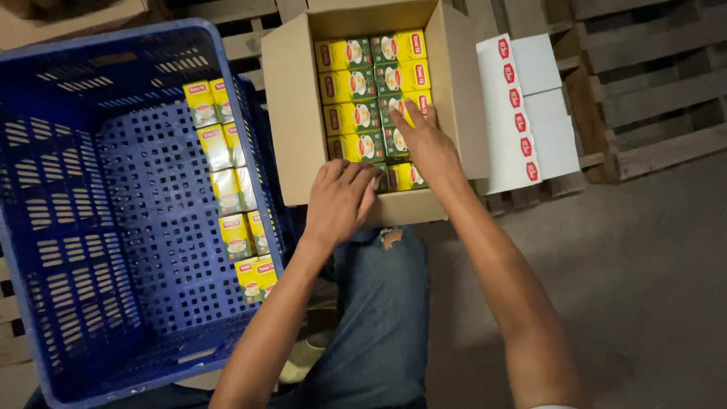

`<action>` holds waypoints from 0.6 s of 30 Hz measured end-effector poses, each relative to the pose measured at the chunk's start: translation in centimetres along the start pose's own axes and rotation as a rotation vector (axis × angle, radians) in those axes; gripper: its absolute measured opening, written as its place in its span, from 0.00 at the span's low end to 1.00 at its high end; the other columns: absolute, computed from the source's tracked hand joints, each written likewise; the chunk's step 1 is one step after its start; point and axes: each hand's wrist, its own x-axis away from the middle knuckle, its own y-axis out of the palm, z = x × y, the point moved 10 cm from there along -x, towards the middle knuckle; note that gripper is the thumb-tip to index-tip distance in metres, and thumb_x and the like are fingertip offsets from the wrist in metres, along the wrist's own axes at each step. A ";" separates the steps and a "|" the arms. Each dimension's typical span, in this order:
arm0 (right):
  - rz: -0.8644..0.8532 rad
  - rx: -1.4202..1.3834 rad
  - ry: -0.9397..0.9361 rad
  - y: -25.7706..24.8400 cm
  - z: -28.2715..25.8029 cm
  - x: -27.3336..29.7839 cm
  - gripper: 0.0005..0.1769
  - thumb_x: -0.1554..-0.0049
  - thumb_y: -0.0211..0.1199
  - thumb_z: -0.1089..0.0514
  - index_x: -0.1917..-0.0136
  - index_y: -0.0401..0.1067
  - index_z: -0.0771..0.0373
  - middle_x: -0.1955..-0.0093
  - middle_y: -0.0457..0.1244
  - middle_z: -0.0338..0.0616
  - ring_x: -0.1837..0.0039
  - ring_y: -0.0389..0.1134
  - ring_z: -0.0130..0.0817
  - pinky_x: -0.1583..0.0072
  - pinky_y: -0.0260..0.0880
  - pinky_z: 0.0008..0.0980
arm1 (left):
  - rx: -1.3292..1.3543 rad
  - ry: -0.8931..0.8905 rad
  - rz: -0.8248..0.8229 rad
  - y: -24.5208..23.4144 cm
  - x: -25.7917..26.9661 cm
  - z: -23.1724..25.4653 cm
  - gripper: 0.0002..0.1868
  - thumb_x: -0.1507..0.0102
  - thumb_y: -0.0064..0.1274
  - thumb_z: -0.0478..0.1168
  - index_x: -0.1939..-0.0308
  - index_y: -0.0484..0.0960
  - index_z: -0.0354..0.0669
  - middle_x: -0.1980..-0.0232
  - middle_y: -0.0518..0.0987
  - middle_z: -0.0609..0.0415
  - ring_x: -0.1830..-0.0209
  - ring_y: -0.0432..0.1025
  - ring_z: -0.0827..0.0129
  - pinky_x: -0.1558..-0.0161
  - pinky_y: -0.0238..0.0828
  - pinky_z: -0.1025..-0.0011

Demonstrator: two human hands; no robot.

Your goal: The person transfers small yellow and green boxes from a cardboard box into a blue plastic basket. The person then closes the cardboard box and places it on top of other boxes.

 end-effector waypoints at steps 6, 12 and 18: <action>0.018 -0.085 0.008 -0.4 -0.6 0.4 0.56 0.50 0.78 0.73 0.13 0.61 0.62 0.12 0.50 0.60 0.17 0.49 0.81 0.32 0.79 0.61 | 0.127 0.028 -0.117 -0.1 0.1 -0.1 0.21 0.28 0.53 0.63 0.44 0.86 0.55 0.43 0.83 0.58 0.41 0.71 0.57 0.31 0.62 0.57; 0.143 -0.008 -0.049 -2.0 -1.5 1.5 0.48 0.50 0.82 0.63 0.19 0.67 0.58 0.27 0.60 0.55 0.22 0.60 0.62 0.35 0.78 0.56 | 0.004 0.038 -0.150 2.7 0.7 -1.0 0.21 0.39 0.64 0.66 0.55 0.84 0.60 0.57 0.83 0.62 0.49 0.72 0.63 0.30 0.60 0.59; 0.148 0.050 -0.063 2.8 1.5 0.3 0.25 0.48 0.81 0.58 0.38 0.76 0.54 0.51 0.64 0.40 0.43 0.70 0.48 0.49 0.74 0.44 | -0.010 0.006 -0.146 2.6 0.5 -1.0 0.25 0.42 0.68 0.65 0.54 0.78 0.58 0.59 0.81 0.61 0.52 0.73 0.63 0.32 0.62 0.60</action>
